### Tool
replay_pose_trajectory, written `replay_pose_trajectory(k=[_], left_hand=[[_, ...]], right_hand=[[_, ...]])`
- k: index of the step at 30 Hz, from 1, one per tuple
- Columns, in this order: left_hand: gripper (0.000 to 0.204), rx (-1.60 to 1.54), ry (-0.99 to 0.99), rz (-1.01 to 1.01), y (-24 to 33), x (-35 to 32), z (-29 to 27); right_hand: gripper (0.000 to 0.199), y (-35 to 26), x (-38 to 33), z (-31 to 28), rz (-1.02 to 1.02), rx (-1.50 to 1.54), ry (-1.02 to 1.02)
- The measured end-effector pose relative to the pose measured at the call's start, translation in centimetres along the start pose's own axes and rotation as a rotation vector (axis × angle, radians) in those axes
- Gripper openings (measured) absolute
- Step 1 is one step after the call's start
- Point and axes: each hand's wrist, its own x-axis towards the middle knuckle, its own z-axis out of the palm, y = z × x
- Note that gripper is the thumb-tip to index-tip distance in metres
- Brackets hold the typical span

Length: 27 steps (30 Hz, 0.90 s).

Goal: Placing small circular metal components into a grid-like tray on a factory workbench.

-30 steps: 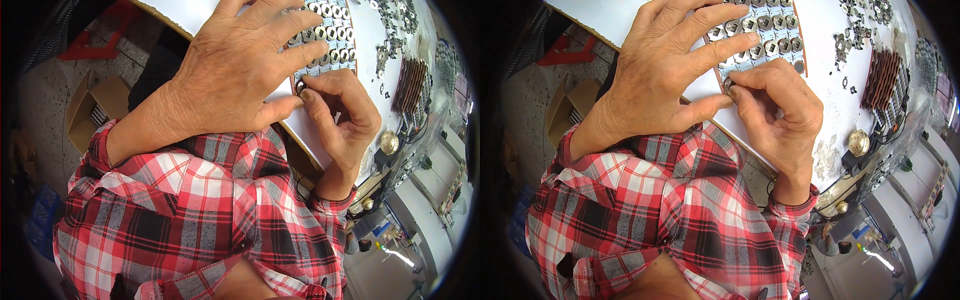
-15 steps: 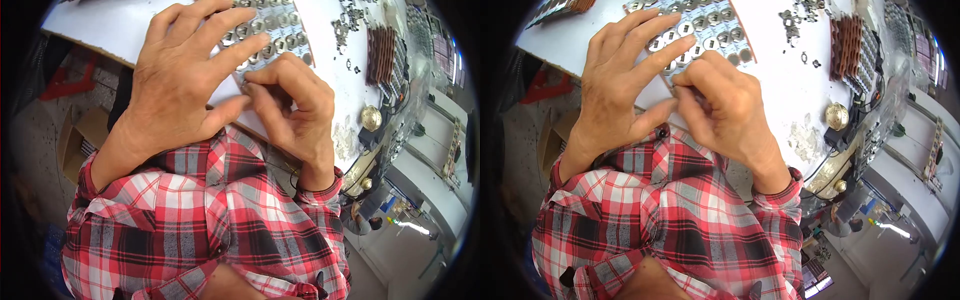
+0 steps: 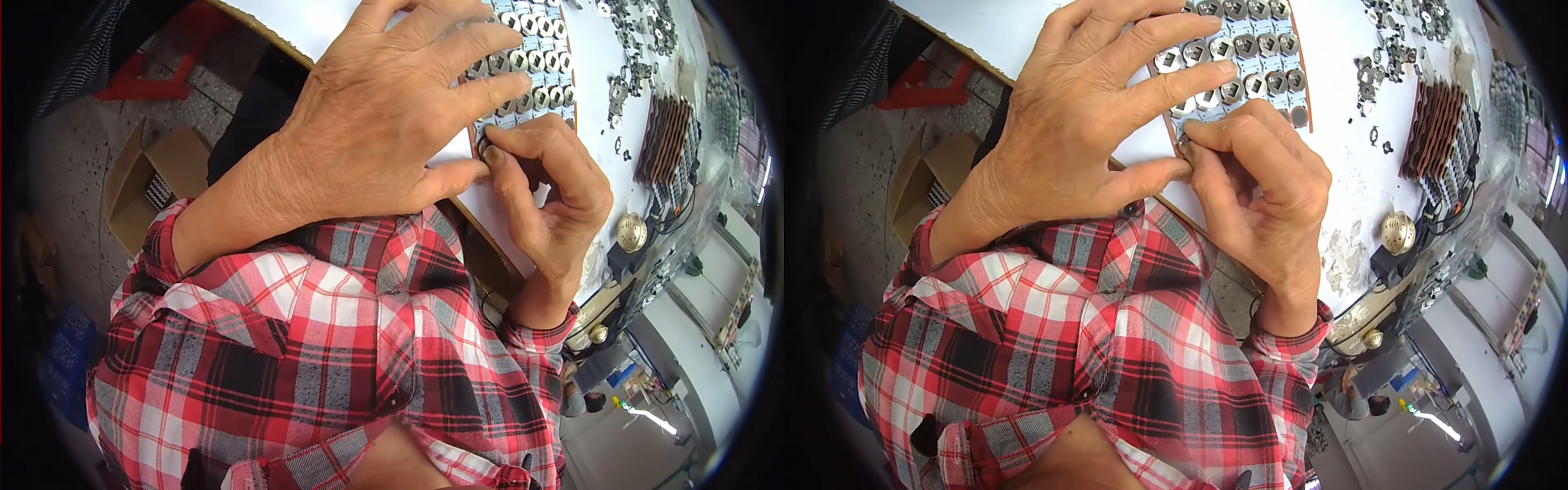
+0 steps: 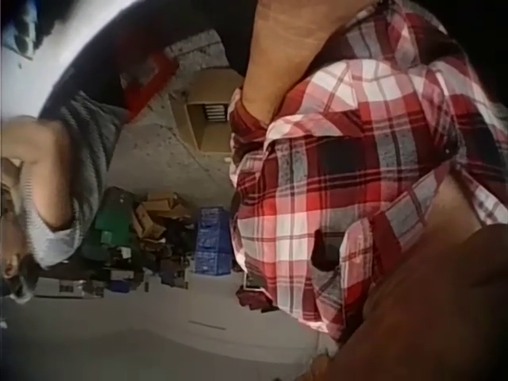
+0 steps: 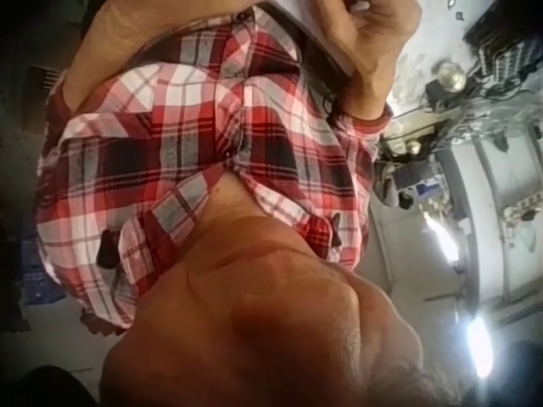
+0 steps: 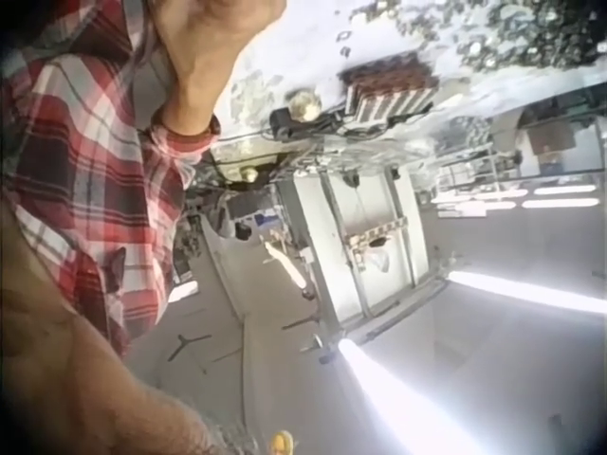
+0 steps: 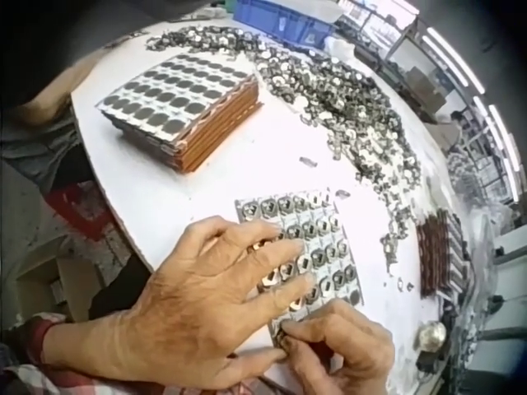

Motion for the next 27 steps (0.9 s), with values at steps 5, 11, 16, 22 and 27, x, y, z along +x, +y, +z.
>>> replay_pose_trajectory(k=[5, 11, 16, 22, 27], left_hand=[[0.059, 0.016, -0.01, -0.019, 0.0, -0.2, 0.1], [0.059, 0.035, -0.014, -0.043, 0.0, 0.3, 0.5], [0.059, 0.008, 0.006, 0.015, 0.2, 0.5, 0.8], [0.059, -0.062, 0.081, 0.141, 0.1, -0.5, 0.8], [0.047, -0.013, 0.151, 0.123, 0.0, -0.3, 1.1]], right_hand=[[0.016, 0.3, 0.0, -0.4, 0.011, 0.05, -0.022], [0.018, 0.3, -0.2, 0.0, 0.027, 0.025, 0.026], [0.014, 0.4, -0.3, -0.5, 0.24, 0.19, 0.229], [0.019, 6.8, -1.6, -7.9, 0.381, -0.563, 0.55], [0.021, 5.6, -1.9, -7.7, 0.52, -0.053, 0.572]])
